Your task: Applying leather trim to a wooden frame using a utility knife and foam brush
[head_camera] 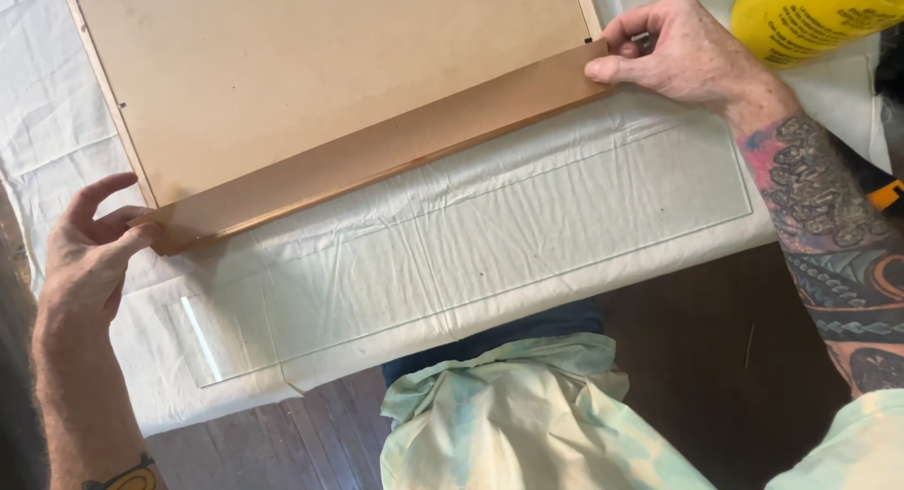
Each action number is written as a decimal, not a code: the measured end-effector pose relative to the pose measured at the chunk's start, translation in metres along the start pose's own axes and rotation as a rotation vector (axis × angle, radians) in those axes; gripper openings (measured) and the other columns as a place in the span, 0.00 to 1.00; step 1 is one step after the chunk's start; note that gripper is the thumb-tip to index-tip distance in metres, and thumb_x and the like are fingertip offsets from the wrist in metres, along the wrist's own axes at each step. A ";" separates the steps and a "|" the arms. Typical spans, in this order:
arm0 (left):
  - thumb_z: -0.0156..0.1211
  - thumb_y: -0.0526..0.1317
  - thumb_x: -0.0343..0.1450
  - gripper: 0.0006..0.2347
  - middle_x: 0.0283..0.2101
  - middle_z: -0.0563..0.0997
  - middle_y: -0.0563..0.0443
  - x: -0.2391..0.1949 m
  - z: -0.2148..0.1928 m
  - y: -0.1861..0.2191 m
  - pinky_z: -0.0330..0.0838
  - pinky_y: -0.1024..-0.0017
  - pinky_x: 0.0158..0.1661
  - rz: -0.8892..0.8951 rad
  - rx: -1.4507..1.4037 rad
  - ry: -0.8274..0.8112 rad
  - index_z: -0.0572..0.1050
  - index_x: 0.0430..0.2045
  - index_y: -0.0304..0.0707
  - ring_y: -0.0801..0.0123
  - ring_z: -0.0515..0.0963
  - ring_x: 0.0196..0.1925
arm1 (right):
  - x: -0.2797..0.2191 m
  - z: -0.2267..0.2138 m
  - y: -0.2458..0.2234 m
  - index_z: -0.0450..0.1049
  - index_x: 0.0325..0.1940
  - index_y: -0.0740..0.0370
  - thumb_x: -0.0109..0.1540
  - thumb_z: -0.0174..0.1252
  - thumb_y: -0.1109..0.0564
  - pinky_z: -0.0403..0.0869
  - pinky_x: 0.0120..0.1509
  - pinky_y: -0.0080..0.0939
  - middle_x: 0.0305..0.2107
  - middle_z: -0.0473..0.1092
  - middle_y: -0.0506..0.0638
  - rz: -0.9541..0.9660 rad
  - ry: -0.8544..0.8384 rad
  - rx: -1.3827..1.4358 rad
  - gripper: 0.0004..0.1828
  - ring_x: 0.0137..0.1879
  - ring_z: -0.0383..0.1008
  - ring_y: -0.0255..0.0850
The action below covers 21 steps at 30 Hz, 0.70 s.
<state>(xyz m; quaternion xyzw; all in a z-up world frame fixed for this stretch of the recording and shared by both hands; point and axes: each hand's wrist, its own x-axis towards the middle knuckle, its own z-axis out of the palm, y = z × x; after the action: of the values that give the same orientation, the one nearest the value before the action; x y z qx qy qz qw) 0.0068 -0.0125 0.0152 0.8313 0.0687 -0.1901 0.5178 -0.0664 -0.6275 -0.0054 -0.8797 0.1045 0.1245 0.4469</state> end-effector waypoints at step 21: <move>0.57 0.28 0.71 0.26 0.39 0.77 0.53 -0.002 0.003 0.001 0.71 0.78 0.56 -0.062 0.045 -0.003 0.66 0.67 0.43 0.76 0.77 0.44 | 0.007 0.001 0.027 0.78 0.47 0.57 0.67 0.70 0.55 0.64 0.42 0.25 0.33 0.66 0.39 -0.179 -0.033 0.033 0.08 0.37 0.63 0.26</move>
<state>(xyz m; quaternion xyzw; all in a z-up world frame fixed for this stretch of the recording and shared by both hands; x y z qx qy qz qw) 0.0051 -0.0152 0.0159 0.8399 0.0891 -0.2089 0.4930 -0.0683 -0.6429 -0.0288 -0.8759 0.0202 0.0967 0.4722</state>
